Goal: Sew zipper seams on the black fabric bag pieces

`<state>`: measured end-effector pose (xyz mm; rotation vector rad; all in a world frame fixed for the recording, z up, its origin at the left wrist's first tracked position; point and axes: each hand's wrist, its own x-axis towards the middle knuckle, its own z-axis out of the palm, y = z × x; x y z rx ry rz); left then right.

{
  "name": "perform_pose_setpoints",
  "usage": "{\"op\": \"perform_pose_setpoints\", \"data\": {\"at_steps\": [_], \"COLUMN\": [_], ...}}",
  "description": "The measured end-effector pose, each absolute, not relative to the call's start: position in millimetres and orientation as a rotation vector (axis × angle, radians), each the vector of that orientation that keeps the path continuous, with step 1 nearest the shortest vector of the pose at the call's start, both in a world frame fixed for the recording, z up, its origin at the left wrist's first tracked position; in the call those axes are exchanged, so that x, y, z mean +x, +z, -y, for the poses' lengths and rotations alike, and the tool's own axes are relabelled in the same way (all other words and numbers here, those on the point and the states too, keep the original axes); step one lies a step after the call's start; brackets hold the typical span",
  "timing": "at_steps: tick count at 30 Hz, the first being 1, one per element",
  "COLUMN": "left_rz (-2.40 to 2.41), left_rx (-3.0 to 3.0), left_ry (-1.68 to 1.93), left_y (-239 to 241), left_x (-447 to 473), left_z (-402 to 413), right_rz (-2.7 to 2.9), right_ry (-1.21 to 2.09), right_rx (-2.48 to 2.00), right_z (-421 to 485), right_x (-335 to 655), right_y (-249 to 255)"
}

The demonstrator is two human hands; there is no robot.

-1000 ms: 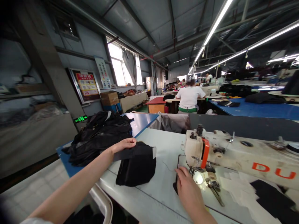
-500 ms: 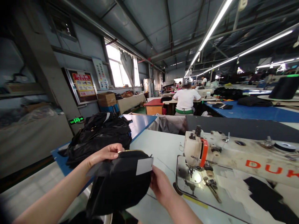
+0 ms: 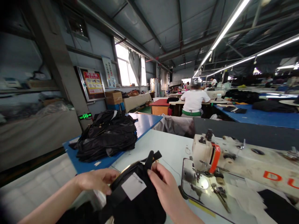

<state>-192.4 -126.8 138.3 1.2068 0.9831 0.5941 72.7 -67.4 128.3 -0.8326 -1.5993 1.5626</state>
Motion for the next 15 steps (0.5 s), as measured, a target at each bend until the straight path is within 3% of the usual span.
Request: {"op": "perform_pose_setpoints", "data": {"at_steps": [6, 12, 15], "left_rz": [-0.89, -0.815, -0.845], "left_rx": [1.073, 0.683, 0.674], "left_ry": [0.635, 0.984, 1.081], "left_y": [157.2, 112.6, 101.1], "left_x": [-130.8, -89.1, -84.6], "left_z": [143.3, 163.1, 173.9], "right_rz": [2.192, 2.057, 2.039], "right_ry": [1.271, 1.458, 1.373], "right_rx": [-0.867, -0.921, -0.961], "right_z": [84.5, 92.7, 100.6], "right_x": [78.3, 104.3, 125.2], "right_y": [155.3, 146.1, 133.3]}}
